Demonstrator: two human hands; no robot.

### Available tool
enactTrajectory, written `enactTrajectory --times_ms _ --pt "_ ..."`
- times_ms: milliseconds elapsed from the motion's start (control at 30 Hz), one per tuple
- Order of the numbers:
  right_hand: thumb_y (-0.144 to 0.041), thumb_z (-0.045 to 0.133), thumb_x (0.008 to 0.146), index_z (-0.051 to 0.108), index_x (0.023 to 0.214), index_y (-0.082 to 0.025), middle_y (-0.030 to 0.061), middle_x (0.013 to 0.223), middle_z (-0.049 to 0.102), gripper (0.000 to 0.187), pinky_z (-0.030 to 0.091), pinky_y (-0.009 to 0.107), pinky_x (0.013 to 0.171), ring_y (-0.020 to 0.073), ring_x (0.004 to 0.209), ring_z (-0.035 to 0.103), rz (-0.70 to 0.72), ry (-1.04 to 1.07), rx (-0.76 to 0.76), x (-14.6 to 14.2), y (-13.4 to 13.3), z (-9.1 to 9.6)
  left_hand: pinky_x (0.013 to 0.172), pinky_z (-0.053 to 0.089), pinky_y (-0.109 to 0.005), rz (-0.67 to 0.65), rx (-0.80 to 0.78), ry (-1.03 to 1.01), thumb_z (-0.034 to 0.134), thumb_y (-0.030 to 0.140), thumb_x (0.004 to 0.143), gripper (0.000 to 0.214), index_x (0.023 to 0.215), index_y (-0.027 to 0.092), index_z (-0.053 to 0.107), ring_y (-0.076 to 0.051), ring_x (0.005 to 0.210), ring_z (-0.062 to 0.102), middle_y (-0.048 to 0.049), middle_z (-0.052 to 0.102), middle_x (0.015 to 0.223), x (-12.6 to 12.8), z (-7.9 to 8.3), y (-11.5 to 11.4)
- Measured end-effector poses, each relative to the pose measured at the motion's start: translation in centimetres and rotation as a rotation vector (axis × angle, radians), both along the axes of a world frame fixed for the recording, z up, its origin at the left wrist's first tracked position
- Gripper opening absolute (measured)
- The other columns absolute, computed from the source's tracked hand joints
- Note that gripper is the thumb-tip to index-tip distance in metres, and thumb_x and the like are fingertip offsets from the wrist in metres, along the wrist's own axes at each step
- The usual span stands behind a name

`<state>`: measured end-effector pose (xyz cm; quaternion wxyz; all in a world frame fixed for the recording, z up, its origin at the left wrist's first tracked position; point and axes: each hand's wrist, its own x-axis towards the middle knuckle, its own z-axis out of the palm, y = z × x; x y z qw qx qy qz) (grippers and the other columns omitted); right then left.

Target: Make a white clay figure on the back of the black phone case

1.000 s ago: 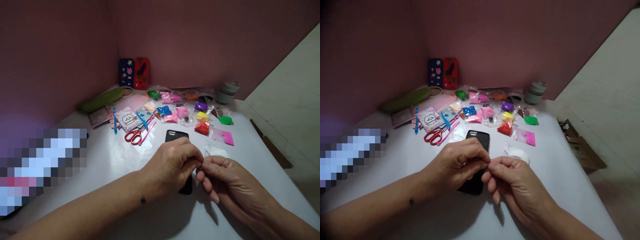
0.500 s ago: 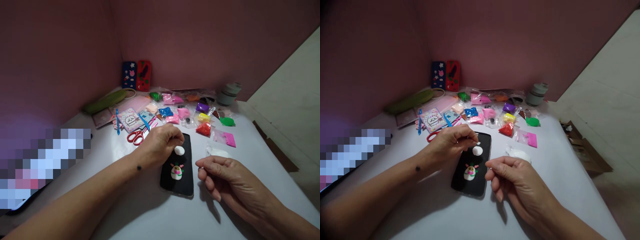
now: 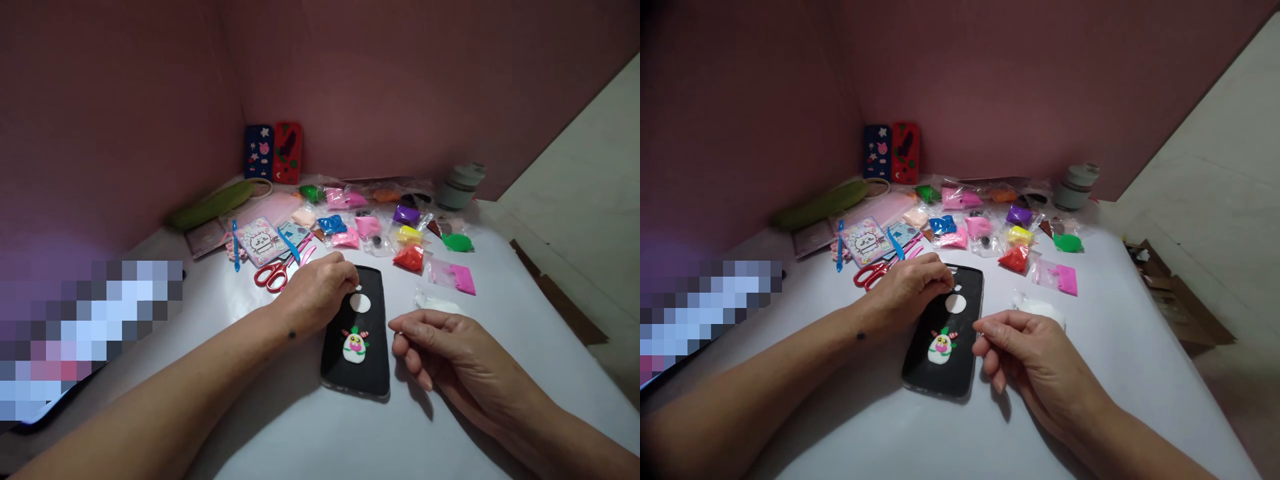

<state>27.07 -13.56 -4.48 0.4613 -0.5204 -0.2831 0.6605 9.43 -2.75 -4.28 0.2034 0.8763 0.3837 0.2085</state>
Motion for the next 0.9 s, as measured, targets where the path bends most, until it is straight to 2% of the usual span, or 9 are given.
enactTrajectory --times_ms 267,600,900 --pt "-0.030 0.078 0.072 0.073 0.072 -0.012 0.0046 0.063 0.068 0.018 0.043 0.014 0.038 0.0054 0.043 0.053 0.006 -0.008 -0.021 0.00 0.33 -0.26 0.068 0.043 -0.026 0.004 0.055 0.086 0.048 0.017 0.087 0.021 0.080 0.018 0.068 -0.014 0.074 0.056 -0.0028 0.058 0.083 0.00 -0.06 -0.16" --pt "-0.030 0.079 0.070 0.072 0.069 -0.012 0.0040 0.060 0.067 0.020 0.043 0.014 0.039 0.0054 0.042 0.054 0.018 0.020 -0.023 0.09 0.27 -0.12 0.064 0.040 -0.025 -0.006 0.026 0.073 0.050 0.016 0.086 0.020 0.077 0.017 0.068 -0.012 0.070 0.053 -0.0016 0.055 0.080 0.04 -0.55 -0.18" --pt "-0.028 0.078 0.071 0.072 0.071 -0.012 0.0044 0.061 0.068 0.018 0.043 0.014 0.038 0.0052 0.041 0.053 0.004 0.023 -0.019 0.07 0.22 -0.14 0.064 0.039 -0.024 -0.024 -0.007 0.066 0.051 0.017 0.087 0.019 0.080 0.018 0.069 -0.012 0.071 0.052 -0.0008 0.053 0.080 0.03 -0.37 -0.15"
